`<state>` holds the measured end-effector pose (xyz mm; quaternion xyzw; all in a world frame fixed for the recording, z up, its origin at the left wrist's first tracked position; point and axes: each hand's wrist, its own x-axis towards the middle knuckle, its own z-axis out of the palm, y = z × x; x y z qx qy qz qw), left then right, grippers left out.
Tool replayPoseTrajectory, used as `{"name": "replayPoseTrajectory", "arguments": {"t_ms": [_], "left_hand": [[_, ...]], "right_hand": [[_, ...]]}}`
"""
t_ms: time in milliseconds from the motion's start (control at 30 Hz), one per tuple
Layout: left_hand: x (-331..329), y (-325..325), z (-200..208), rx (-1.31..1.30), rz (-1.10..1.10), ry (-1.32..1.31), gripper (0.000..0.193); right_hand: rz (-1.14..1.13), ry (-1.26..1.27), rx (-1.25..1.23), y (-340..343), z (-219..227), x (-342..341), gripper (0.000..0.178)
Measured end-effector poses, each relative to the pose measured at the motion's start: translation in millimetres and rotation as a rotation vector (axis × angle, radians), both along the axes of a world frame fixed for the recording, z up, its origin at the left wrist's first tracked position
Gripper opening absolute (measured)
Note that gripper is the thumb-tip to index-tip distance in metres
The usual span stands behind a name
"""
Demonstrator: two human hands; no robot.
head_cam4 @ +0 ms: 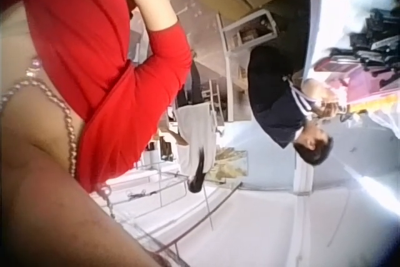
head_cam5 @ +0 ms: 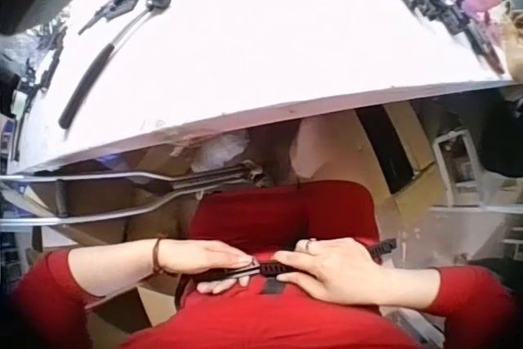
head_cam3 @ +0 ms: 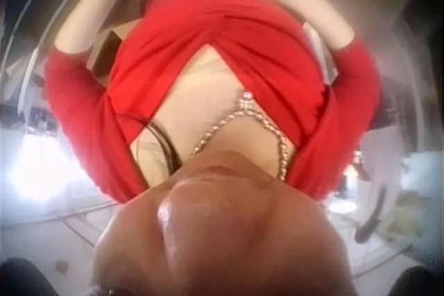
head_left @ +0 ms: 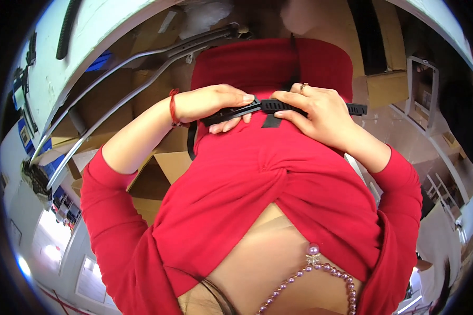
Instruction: Assemble black plastic track-like components by snapping them together and using a rubber mallet at a workbench.
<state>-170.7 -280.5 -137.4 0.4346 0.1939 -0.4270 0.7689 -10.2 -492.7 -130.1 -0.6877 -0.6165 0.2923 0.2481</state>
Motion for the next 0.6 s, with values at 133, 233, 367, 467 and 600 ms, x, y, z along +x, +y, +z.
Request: {"name": "replayPoseTrajectory", "arguments": {"t_ms": [133,233,367,467,600], "left_hand": [[3.2,1.9,-3.5,-0.026,-0.021,0.059,0.047],[2.5,2.9,-6.9,-0.066,-0.007,0.076,0.047],[1.0,5.3,-8.5,-0.089,-0.011,0.073,0.046],[-0.3,3.8,-4.2,-0.066,0.003,0.037,0.044],[-4.3,1.9,-2.3,-0.047,0.036,0.005,0.041]], "right_hand": [[-0.033,0.041,-0.048,0.2,-1.3,-0.4,0.03],[-0.037,0.078,-0.081,1.8,-2.2,1.0,0.031],[-0.037,0.134,-0.118,4.6,0.7,1.4,0.031],[-0.055,0.135,-0.09,1.1,-1.3,0.0,0.031],[-0.068,0.132,-0.035,-2.8,-3.4,-2.9,0.03]]}}
